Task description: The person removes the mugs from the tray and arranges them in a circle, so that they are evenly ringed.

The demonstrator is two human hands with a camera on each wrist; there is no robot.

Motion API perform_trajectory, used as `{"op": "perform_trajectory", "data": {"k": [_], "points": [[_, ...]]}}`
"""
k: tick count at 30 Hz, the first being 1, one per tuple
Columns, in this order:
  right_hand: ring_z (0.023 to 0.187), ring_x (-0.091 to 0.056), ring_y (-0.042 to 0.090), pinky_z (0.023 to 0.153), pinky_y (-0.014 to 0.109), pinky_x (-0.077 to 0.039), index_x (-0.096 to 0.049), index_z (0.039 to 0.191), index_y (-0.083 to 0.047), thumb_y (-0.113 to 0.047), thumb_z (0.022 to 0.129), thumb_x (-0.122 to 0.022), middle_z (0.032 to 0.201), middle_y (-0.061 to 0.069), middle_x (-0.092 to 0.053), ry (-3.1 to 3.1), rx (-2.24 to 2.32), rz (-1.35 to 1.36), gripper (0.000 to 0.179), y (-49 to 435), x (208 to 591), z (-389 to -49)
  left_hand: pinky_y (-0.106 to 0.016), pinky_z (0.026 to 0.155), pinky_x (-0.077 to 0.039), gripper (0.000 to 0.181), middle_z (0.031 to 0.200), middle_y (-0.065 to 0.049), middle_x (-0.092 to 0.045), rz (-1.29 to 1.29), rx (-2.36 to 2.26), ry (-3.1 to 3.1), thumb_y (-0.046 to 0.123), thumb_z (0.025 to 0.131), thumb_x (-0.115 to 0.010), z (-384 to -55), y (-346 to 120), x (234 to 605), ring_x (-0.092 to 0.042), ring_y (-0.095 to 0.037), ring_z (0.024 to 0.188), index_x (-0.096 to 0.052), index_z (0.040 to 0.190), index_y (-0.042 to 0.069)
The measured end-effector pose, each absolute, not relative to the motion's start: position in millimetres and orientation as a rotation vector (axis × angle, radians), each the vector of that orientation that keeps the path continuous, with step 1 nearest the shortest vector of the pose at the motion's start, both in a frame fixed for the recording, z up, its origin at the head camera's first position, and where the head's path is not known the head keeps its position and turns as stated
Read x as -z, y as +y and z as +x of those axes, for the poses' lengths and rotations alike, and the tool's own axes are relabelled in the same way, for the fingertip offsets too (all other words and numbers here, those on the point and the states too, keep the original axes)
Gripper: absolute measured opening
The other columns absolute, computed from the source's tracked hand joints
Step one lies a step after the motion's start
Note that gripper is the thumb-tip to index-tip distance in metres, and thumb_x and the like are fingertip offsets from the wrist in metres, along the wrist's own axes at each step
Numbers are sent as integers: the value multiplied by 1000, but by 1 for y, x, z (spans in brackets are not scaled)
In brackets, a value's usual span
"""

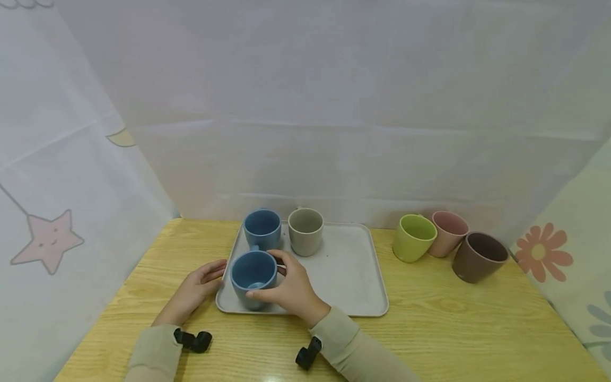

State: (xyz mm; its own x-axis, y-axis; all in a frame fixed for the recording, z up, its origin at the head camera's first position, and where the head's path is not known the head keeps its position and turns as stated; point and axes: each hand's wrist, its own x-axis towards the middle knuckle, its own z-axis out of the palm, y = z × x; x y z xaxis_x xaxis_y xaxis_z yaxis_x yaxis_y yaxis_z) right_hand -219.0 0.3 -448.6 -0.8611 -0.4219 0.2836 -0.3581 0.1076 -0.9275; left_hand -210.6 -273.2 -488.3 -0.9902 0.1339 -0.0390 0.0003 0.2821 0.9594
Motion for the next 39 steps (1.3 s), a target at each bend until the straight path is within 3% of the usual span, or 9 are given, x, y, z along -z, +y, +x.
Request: {"op": "perform_trajectory", "data": {"k": [6, 18, 22, 31, 39], "points": [[123, -57, 25, 104, 38, -48, -53, 140, -9, -20, 69, -96, 133, 2, -58, 2312, 1944, -801, 84, 7, 449, -218, -10, 93, -43, 61, 154, -27, -41, 124, -1813, 2411, 10, 103, -58, -210, -273, 487, -38, -40, 143, -32, 156, -3], [121, -56, 31, 105, 52, -45, -53, 142, -7, -11, 73, -92, 136, 9, -56, 2275, 1993, -854, 79, 45, 447, -218, -11, 94, -43, 60, 155, -26, -40, 81, -1803, 2383, 10, 104, -56, -211, -273, 487, -37, -38, 144, -30, 158, -1], [120, -56, 30, 103, 49, -46, -51, 143, -5, -9, 74, -91, 137, 9, -56, 2290, 1992, -909, 79, 63, 446, -219, -11, 93, -42, 60, 155, -26, -40, 72, -1793, 2397, 10, 104, -56, -210, -273, 487, -38, -38, 144, -31, 157, 0], [119, -56, 30, 104, 29, -45, -49, 145, -1, -10, 78, -89, 139, 13, -55, 2278, 2022, -1026, 78, 109, 441, -220, -10, 93, -42, 59, 154, -26, -41, 79, -1797, 2409, 9, 104, -56, -210, -272, 488, -38, -38, 144, -32, 157, -1], [125, -52, 23, 107, 25, -43, -47, 146, 2, 5, 78, -83, 141, 23, -50, 2236, 2086, -1063, 77, 156, 440, -220, -9, 93, -42, 59, 154, -26, -41, 97, -1804, 2411, 11, 104, -57, -211, -273, 489, -38, -38, 144, -32, 157, -1]]}}
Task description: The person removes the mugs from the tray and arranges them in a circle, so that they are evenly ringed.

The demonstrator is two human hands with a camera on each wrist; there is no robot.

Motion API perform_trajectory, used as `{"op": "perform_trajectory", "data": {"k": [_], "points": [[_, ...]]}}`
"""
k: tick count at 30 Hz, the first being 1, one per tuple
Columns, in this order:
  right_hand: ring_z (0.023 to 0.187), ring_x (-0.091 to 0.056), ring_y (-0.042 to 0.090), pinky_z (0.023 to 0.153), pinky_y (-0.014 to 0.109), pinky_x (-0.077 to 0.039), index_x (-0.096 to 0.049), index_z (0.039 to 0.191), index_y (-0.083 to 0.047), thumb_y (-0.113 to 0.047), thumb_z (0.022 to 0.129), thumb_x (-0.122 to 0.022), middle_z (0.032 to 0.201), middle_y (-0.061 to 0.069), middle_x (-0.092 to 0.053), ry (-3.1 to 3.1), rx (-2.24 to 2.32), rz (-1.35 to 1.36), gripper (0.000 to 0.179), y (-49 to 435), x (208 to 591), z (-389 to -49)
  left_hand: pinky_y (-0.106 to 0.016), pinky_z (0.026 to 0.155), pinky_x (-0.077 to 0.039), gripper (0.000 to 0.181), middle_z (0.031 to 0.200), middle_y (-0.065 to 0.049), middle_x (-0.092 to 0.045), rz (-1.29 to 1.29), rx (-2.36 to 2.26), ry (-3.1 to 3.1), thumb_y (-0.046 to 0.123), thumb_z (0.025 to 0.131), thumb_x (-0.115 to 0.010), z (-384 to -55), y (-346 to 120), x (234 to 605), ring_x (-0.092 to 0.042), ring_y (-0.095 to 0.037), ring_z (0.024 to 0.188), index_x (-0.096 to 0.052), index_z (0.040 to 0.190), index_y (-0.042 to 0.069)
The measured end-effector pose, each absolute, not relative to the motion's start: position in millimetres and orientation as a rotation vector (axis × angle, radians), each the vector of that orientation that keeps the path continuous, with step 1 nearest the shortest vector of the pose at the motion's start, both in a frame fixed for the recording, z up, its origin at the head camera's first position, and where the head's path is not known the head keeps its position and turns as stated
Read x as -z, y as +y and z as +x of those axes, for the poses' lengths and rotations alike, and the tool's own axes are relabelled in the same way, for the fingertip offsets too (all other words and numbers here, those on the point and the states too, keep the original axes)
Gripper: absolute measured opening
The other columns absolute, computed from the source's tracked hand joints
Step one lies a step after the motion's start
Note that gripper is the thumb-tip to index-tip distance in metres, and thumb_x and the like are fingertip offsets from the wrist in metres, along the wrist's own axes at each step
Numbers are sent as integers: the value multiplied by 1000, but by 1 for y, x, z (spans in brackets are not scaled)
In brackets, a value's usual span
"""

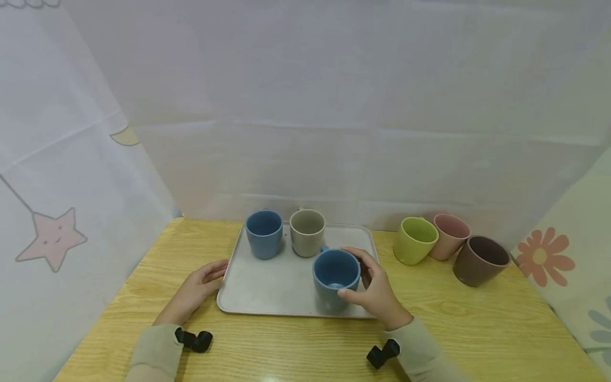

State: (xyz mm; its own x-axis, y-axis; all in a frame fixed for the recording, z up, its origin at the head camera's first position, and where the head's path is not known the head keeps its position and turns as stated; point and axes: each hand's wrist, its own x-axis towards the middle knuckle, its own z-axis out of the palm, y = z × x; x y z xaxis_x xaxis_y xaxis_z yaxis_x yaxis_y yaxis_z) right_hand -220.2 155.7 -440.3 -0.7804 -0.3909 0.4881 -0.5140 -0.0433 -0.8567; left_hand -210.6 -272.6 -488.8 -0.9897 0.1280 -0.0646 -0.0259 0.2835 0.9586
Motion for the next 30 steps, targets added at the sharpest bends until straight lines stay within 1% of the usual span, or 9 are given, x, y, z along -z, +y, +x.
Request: {"op": "perform_trajectory", "data": {"k": [2, 5, 10, 13, 15, 20, 22, 27, 30], "points": [[125, -53, 21, 106, 24, -43, -46, 146, 2, 7, 78, -81, 140, 23, -51, -2094, -1961, 993, 77, 167, 440, -220, -10, 94, -42, 59, 154, -26, -41, 103, -1816, 2406, 10, 104, -57, -211, -273, 489, -38, -38, 144, -32, 157, -2], [126, -53, 17, 106, 23, -43, -46, 147, 3, 9, 78, -80, 140, 18, -53, -2083, -1967, 963, 77, 183, 439, -218, -10, 94, -42, 59, 153, -27, -41, 109, -1832, 2398, 9, 104, -56, -211, -273, 488, -38, -39, 144, -32, 156, -2], [125, -54, 13, 106, 21, -43, -42, 145, 12, 14, 76, -77, 139, 8, -56, -2080, -1921, 916, 78, 207, 439, -218, -10, 94, -42, 59, 154, -28, -40, 110, -1831, 2393, 9, 104, -56, -211, -273, 486, -37, -40, 144, -31, 157, -3], [125, -54, 12, 106, 21, -43, -40, 144, 16, 17, 75, -75, 138, 5, -56, -2078, -1894, 886, 78, 221, 441, -218, -10, 94, -42, 60, 154, -28, -40, 106, -1826, 2391, 10, 104, -56, -210, -273, 486, -37, -39, 144, -31, 157, -2], [126, -53, 11, 106, 20, -42, -40, 145, 14, 19, 75, -74, 139, 3, -56, -2084, -1887, 855, 78, 229, 441, -216, -10, 94, -42, 60, 154, -28, -40, 107, -1831, 2389, 9, 104, -56, -211, -273, 486, -37, -39, 144, -31, 157, -3], [128, -53, 14, 107, 20, -41, -43, 146, 9, 23, 75, -71, 140, 7, -56, -2070, -1882, 797, 78, 246, 441, -213, -10, 94, -43, 60, 154, -28, -40, 113, -1847, 2382, 8, 104, -56, -211, -273, 487, -37, -40, 144, -31, 156, -4], [128, -53, 14, 107, 20, -42, -43, 146, 10, 25, 75, -70, 141, 7, -56, -2057, -1888, 783, 77, 252, 443, -213, -10, 94, -43, 59, 154, -28, -40, 112, -1846, 2383, 8, 104, -56, -211, -273, 488, -37, -40, 144, -31, 156, -4], [128, -52, 13, 107, 19, -41, -42, 147, 10, 24, 77, -68, 141, 5, -55, -2055, -1909, 760, 76, 270, 447, -214, -10, 94, -42, 60, 154, -27, -40, 99, -1834, 2380, 9, 104, -56, -211, -273, 489, -37, -39, 144, -31, 157, -2], [128, -52, 13, 107, 21, -42, -41, 148, 8, 22, 79, -68, 142, 4, -55, -2074, -1930, 727, 75, 281, 451, -217, -10, 94, -42, 60, 155, -26, -40, 90, -1824, 2380, 10, 104, -56, -211, -272, 489, -37, -38, 145, -31, 157, -1]]}}
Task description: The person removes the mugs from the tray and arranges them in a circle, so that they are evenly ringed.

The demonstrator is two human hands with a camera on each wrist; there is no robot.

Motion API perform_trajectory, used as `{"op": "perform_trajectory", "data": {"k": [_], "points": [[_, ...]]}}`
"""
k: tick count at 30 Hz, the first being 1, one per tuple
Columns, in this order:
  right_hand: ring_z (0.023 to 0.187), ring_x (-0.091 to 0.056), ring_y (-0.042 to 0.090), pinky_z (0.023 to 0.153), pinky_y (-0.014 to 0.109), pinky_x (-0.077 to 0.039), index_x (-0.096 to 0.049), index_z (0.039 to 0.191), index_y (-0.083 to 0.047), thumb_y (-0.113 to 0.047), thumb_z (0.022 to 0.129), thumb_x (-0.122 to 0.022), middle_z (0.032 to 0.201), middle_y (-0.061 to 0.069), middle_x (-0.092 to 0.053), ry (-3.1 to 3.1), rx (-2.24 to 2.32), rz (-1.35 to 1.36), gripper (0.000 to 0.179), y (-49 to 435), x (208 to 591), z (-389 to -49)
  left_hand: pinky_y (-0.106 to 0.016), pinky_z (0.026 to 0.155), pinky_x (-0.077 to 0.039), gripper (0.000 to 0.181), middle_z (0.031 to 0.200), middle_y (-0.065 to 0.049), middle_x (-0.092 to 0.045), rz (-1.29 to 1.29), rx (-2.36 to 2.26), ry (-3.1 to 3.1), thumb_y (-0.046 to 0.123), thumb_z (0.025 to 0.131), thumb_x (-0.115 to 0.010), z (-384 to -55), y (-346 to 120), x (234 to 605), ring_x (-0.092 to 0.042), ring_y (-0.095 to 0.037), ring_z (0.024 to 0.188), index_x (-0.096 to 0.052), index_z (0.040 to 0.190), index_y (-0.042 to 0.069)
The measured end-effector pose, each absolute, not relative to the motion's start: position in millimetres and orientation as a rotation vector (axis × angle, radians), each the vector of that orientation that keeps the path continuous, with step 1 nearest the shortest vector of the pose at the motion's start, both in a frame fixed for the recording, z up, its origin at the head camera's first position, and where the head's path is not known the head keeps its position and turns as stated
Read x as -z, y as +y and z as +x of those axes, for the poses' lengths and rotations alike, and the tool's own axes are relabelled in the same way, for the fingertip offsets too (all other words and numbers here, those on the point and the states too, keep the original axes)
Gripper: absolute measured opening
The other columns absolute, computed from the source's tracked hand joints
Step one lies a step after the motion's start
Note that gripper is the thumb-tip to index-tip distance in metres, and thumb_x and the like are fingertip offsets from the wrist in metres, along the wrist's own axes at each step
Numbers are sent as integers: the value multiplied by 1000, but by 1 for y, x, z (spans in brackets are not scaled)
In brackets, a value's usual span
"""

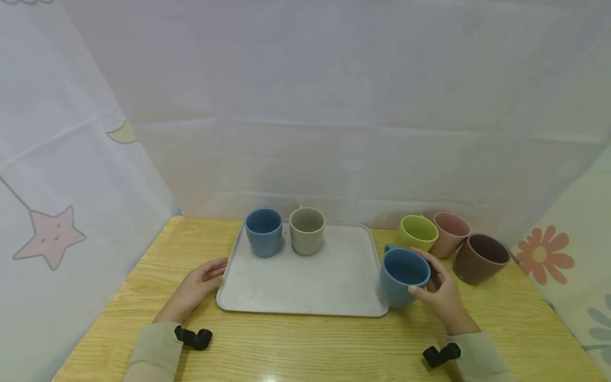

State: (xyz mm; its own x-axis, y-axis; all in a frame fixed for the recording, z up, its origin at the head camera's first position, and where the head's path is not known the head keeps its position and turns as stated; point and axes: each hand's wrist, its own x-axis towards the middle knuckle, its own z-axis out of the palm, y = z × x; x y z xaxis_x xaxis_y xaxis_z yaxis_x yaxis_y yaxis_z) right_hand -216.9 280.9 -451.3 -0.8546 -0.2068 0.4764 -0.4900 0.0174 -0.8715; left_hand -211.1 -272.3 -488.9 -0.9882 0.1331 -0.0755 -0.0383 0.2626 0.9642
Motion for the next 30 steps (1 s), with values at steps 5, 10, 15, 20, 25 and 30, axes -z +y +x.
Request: {"op": "perform_trajectory", "data": {"k": [5, 10, 15, 20, 25, 30], "points": [[127, -53, 13, 105, 20, -44, -43, 149, 5, 20, 81, -68, 141, 3, -56, -2101, -1922, 640, 74, 296, 460, -222, -10, 94, -42, 60, 155, -26, -40, 90, -1816, 2381, 10, 104, -56, -211, -272, 488, -37, -38, 145, -30, 157, -1], [124, -56, 10, 102, 17, -45, -43, 148, 9, 22, 81, -66, 139, 3, -58, -2046, -1935, 588, 72, 303, 469, -224, -10, 94, -42, 59, 155, -27, -39, 106, -1822, 2374, 9, 104, -56, -211, -271, 489, -36, -39, 145, -30, 157, -1], [123, -58, 13, 100, 19, -47, -42, 146, 14, 25, 79, -63, 139, 5, -58, -1973, -1960, 574, 71, 306, 475, -225, -11, 94, -42, 60, 155, -27, -39, 103, -1815, 2374, 9, 104, -56, -212, -270, 489, -37, -39, 145, -31, 157, -1], [125, -57, 14, 102, 20, -46, -41, 147, 13, 24, 82, -61, 141, 6, -57, -1975, -1973, 568, 69, 309, 475, -227, -10, 94, -42, 60, 156, -26, -38, 94, -1807, 2380, 10, 104, -56, -212, -270, 488, -36, -39, 145, -30, 158, -1], [128, -55, 15, 103, 21, -45, -36, 150, 12, 22, 84, -60, 146, 8, -53, -1969, -2038, 626, 71, 313, 474, -227, -9, 94, -41, 60, 156, -27, -38, 95, -1808, 2384, 10, 104, -55, -210, -270, 486, -35, -39, 145, -30, 158, -1], [133, -50, 16, 106, 22, -44, -27, 155, 8, 21, 89, -55, 151, 7, -47, -1882, -2204, 757, 73, 317, 477, -232, -10, 94, -42, 61, 156, -27, -38, 92, -1816, 2380, 10, 105, -56, -209, -271, 486, -35, -39, 146, -29, 158, -1]]}}
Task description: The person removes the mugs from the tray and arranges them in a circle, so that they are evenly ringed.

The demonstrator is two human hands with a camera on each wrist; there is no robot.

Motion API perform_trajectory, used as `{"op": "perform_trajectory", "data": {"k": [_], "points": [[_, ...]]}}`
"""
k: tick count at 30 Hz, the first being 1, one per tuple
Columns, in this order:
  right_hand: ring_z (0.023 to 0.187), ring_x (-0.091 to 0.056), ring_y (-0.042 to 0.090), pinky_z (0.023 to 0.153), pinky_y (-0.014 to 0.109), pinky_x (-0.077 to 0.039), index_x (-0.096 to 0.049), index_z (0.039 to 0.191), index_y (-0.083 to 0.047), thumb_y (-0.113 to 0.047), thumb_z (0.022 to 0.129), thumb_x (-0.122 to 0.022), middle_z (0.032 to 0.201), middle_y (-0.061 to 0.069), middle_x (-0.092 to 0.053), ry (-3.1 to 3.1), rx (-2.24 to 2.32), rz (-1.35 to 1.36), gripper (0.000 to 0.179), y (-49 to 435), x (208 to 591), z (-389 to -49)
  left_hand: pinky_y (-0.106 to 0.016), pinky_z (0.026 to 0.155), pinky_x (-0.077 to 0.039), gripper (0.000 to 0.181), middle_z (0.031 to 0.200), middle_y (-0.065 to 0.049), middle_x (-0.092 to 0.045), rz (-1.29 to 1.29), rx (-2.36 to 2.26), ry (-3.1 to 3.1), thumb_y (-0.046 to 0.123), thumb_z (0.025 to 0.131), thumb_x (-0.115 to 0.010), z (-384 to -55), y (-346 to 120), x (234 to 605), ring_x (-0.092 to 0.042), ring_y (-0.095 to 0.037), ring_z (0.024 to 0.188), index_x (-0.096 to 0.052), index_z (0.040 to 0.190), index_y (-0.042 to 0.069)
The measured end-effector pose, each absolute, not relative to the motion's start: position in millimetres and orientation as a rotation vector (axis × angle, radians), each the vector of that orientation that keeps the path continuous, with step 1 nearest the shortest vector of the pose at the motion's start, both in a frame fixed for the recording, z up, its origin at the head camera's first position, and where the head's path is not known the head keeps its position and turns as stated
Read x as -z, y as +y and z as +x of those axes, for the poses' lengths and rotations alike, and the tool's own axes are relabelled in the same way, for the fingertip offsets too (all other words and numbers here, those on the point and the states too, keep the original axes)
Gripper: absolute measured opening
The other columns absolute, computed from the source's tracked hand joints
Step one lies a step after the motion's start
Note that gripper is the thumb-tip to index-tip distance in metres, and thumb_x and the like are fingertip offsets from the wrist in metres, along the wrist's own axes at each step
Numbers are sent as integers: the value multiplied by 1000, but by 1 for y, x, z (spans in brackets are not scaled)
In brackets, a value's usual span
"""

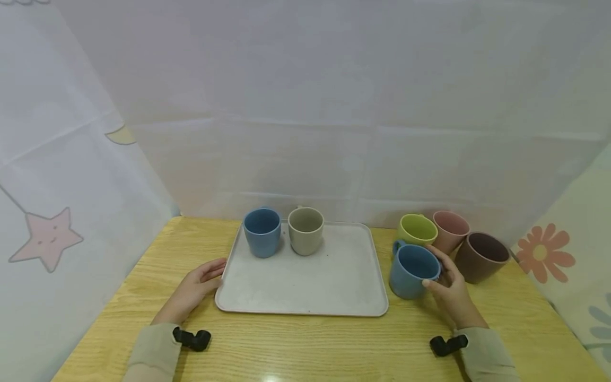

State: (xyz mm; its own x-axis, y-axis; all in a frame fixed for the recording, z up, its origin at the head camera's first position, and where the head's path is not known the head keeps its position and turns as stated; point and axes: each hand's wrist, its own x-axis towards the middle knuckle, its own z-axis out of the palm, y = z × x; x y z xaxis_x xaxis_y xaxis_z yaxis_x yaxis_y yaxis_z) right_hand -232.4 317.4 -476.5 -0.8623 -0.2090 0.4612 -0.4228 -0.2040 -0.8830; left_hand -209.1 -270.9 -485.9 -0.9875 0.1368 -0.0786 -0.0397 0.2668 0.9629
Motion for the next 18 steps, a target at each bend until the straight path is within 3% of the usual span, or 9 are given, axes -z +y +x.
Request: {"op": "perform_trajectory", "data": {"k": [9, 18], "points": [[131, -51, 10, 104, 21, -45, -32, 153, 3, 18, 97, -43, 145, 4, -46, -1813, -2317, 789, 59, 325, 489, -238, -10, 94, -43, 60, 156, -27, -38, 95, -1821, 2381, 9, 104, -56, -211, -272, 488, -35, -39, 146, -30, 157, -2], [132, -50, 15, 105, 22, -44, -30, 151, 7, 16, 98, -39, 146, 8, -48, -1706, -2359, 891, 55, 326, 493, -241, -9, 94, -42, 60, 155, -26, -39, 97, -1810, 2399, 10, 104, -57, -210, -273, 487, -36, -39, 145, -31, 157, -2]]}}
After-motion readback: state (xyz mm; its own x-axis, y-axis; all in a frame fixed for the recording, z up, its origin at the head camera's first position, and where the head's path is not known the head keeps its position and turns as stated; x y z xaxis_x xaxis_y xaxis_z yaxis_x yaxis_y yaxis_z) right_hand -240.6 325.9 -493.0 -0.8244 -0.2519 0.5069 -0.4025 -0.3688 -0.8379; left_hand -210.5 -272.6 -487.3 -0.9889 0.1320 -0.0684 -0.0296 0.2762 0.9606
